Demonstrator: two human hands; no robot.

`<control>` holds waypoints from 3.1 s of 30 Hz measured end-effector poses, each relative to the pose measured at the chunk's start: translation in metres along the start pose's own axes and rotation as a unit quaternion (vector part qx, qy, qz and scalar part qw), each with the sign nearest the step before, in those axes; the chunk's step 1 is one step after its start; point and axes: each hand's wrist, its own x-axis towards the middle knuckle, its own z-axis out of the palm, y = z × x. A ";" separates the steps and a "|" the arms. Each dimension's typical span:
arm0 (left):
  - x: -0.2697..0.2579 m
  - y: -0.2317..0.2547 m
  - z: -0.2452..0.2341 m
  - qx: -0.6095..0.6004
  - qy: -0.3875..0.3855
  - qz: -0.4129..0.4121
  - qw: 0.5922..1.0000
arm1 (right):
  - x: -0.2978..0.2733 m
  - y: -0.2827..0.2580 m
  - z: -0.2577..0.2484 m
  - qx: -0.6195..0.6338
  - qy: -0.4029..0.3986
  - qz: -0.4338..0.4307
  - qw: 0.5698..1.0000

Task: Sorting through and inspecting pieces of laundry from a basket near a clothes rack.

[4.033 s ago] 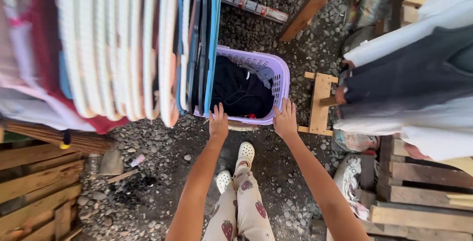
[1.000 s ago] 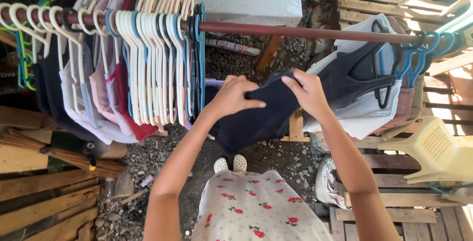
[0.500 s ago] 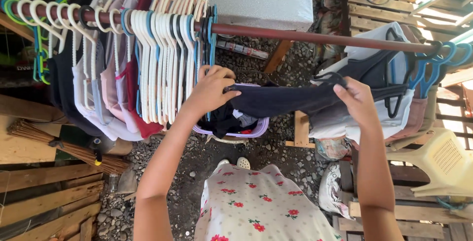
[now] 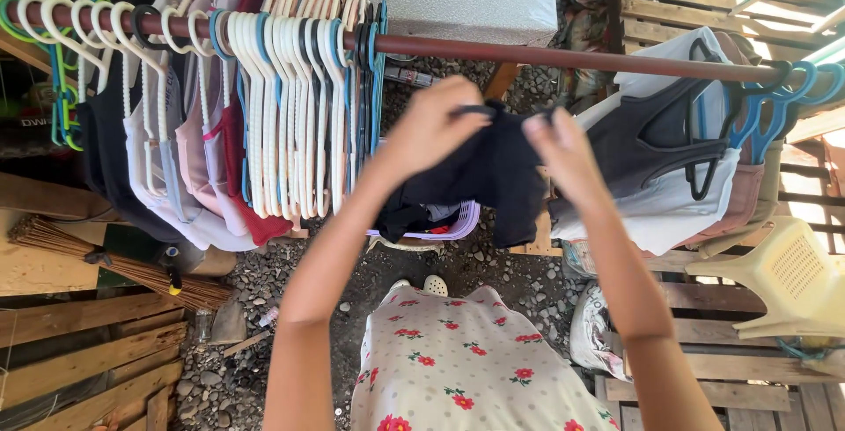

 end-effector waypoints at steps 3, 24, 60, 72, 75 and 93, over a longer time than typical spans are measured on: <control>0.004 -0.001 0.042 -0.076 0.048 0.027 0.996 | 0.028 0.042 0.044 0.114 -0.009 -0.100 0.988; -0.105 -0.127 0.109 0.275 0.134 -0.163 0.938 | -0.033 0.021 -0.069 0.592 0.230 -0.116 0.763; -0.078 -0.070 0.076 -0.129 0.034 -0.264 0.955 | 0.008 0.125 0.088 0.182 -0.151 -0.064 0.970; -0.061 0.004 -0.019 0.305 0.171 -0.213 0.912 | 0.021 0.137 -0.031 0.539 0.004 0.077 0.839; -0.072 0.005 -0.024 0.336 0.138 -0.224 0.905 | 0.014 0.123 -0.059 0.515 -0.055 0.113 0.848; -0.097 -0.018 -0.035 -0.044 0.183 -0.215 0.958 | 0.026 0.219 -0.080 0.470 -0.032 0.086 0.878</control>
